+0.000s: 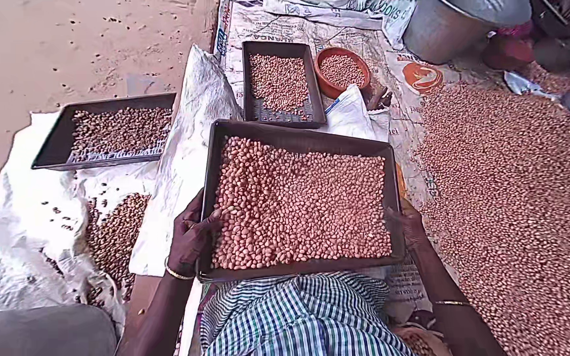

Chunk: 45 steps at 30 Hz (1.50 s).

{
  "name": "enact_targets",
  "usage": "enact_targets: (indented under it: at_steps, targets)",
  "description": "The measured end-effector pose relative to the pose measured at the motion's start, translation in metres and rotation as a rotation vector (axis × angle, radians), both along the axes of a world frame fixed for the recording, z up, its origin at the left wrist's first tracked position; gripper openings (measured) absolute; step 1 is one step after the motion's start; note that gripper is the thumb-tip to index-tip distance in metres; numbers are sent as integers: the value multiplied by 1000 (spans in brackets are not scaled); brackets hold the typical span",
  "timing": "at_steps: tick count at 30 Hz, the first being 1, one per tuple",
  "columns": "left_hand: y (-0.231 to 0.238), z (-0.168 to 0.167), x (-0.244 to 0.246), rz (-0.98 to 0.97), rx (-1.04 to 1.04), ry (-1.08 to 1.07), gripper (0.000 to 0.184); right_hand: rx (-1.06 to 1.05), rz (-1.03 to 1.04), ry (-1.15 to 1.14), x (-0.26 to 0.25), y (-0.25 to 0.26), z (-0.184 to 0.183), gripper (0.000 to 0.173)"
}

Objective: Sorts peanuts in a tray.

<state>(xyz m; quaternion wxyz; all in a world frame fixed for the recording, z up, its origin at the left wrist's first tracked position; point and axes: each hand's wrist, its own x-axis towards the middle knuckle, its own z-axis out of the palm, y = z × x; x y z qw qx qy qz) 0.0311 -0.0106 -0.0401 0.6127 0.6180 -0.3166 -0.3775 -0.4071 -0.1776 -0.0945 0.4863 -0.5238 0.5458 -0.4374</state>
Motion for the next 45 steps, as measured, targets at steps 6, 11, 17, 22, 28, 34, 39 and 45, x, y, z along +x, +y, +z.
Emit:
enact_targets:
  at_steps: [6, 11, 17, 22, 28, 34, 39, 45]
  targets:
    - [-48, 9, 80, -84, 125, -192, 42, -136, 100, 100, 62, -50, 39, 51]
    - [8, 7, 41, -124, 87, -72, 68, -7, -80, 15, 26, 36, 2, 64]
    - [-70, 22, 54, -99, 332, -148, 47, 48, 85, 146, 39, -62, 26, 47]
    - [16, -39, 63, -66, 127, -99, 68, -149, 5, 120, 45, 34, 21, 63]
    - [-62, 38, 24, -95, 176, -104, 64, 37, 19, 113, 14, -53, -6, 60]
    - [6, -34, 68, -52, 122, -97, 65, -160, 1, 114, 52, 18, 27, 61]
    - [-30, 26, 12, -76, 127, -110, 70, 6, -108, 27, 5, 1, -10, 66]
    - [-33, -11, 70, -75, 274, -47, 57, -15, 25, 282, 45, -19, 37, 51]
